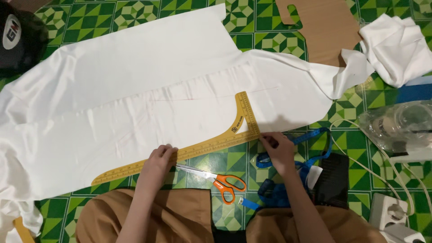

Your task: The person measures and marks a white fabric with a measuring tape, ruler, and pen, then cuts along the marked lines using scissors.

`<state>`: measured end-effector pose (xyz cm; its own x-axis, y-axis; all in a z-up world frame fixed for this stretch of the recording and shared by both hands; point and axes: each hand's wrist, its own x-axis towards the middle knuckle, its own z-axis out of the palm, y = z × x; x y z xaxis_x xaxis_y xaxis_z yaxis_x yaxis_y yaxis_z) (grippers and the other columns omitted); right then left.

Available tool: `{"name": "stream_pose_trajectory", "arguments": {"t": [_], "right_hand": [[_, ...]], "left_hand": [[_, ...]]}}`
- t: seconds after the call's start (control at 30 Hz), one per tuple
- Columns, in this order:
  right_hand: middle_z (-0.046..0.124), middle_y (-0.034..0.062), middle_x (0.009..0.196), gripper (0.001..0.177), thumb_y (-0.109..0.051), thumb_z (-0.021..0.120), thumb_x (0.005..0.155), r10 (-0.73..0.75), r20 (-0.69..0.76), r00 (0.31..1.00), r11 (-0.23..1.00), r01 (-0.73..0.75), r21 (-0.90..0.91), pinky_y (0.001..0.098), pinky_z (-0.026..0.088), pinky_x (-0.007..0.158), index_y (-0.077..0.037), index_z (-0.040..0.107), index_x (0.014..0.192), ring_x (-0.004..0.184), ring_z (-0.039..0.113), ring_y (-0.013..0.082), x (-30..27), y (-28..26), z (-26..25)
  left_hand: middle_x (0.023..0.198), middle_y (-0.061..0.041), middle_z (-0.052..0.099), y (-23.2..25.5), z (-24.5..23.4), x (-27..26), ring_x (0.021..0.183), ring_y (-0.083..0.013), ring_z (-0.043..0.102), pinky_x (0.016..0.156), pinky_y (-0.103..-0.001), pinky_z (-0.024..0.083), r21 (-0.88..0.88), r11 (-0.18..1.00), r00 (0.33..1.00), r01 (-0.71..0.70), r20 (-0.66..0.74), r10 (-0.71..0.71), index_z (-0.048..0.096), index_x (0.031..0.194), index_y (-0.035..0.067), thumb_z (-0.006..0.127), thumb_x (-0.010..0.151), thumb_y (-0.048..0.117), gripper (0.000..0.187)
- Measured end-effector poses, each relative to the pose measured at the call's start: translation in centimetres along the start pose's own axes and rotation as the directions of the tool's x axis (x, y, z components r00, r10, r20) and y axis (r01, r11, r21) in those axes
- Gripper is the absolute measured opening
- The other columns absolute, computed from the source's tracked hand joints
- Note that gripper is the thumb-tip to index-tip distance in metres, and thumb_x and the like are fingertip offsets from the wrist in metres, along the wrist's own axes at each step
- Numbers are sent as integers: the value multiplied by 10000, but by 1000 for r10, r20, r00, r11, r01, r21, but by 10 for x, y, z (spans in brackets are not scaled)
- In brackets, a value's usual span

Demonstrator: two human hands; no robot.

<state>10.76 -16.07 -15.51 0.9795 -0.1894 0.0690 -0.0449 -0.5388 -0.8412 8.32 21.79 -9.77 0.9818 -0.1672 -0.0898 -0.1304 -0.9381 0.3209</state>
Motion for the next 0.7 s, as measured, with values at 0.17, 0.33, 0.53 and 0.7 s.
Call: {"name": "stream_pose_trajectory", "arguments": {"t": [0.17,0.33,0.53,0.7], "right_hand": [[682,75,789,205,-103,763,898,-40,5,999,999,40,-8,306,535,663,-73,776,1100,665,627,161,0,-6,0],[680,80,786,192,-98,758,906,-35,18,999,999,35,-15,318,536,663,-73,786,1094,664,619,175,-1,-8,0],[682,100,799,203,-106,769,893,-20,29,999,998,22,-63,332,534,663,-68,781,1092,665,622,197,2,-1,1],[719,96,868,209,-100,778,893,-55,-3,998,998,55,9,325,536,698,-54,770,1097,711,644,174,-1,3,2]], "left_hand": [[1264,-34,635,-1,-2,1,1159,-277,620,919,-419,551,-21,999,1000,-26,-16,26,661,1225,129,747,813,117,420],[1256,-21,642,1,1,1,1158,-261,628,929,-402,554,-30,999,1000,15,-22,-16,674,1203,132,738,835,114,374],[1264,-31,636,4,1,-2,1171,-268,618,916,-399,552,-11,999,999,37,-30,-38,665,1229,130,656,871,66,364],[1277,-44,627,-2,8,-4,1162,-269,623,915,-394,557,50,999,997,-11,-74,15,659,1241,126,608,856,14,404]]}}
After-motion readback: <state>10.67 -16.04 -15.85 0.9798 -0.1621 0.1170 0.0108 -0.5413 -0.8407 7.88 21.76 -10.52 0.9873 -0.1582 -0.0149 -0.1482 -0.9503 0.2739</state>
